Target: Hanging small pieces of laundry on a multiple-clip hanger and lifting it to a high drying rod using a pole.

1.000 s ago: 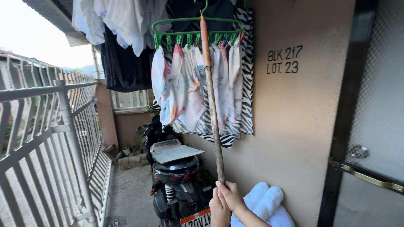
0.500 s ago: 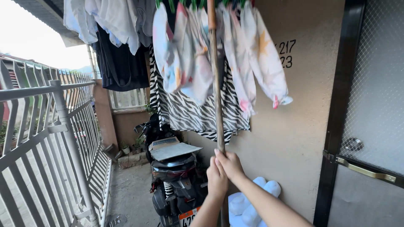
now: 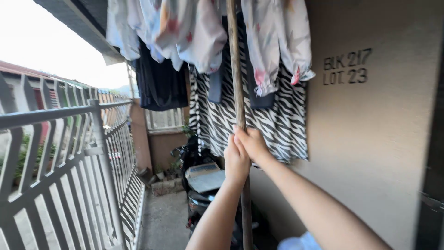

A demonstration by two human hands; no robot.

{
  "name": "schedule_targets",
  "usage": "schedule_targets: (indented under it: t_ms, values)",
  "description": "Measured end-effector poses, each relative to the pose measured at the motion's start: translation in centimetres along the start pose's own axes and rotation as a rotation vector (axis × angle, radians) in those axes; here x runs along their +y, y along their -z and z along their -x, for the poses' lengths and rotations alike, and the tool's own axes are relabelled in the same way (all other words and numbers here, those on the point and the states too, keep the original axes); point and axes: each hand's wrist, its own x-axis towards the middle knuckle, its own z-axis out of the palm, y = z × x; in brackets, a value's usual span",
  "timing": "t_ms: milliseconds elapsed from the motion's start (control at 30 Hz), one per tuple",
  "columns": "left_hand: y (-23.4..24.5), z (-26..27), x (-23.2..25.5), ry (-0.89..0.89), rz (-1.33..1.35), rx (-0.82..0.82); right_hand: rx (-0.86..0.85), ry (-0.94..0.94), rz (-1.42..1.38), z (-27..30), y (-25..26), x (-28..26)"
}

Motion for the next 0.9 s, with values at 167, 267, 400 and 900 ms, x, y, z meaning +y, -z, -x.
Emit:
schedule_targets:
  t_ms: [167, 267, 400, 900]
  values:
    - [2.6, -11.2, 0.1, -0.128, -0.053, 0.066, -0.003, 0.124, -0.074, -9.9, -5.0, -5.2]
    - [4.3, -17.1, 0.3, -0.164, -0.081, 0.091, 0.006, 0.225, -0.098, -15.5, -7.8, -8.0]
    - [6.1, -24.2, 0.2, -0.238, -0.130, 0.132, 0.083, 0.352, 0.001, -22.4, -11.0, -12.4]
    - [10.7, -29.5, -1.6, -0.147, -0.105, 0.091, -0.108, 0.209, -0.267, -19.6, -15.4, -17.7]
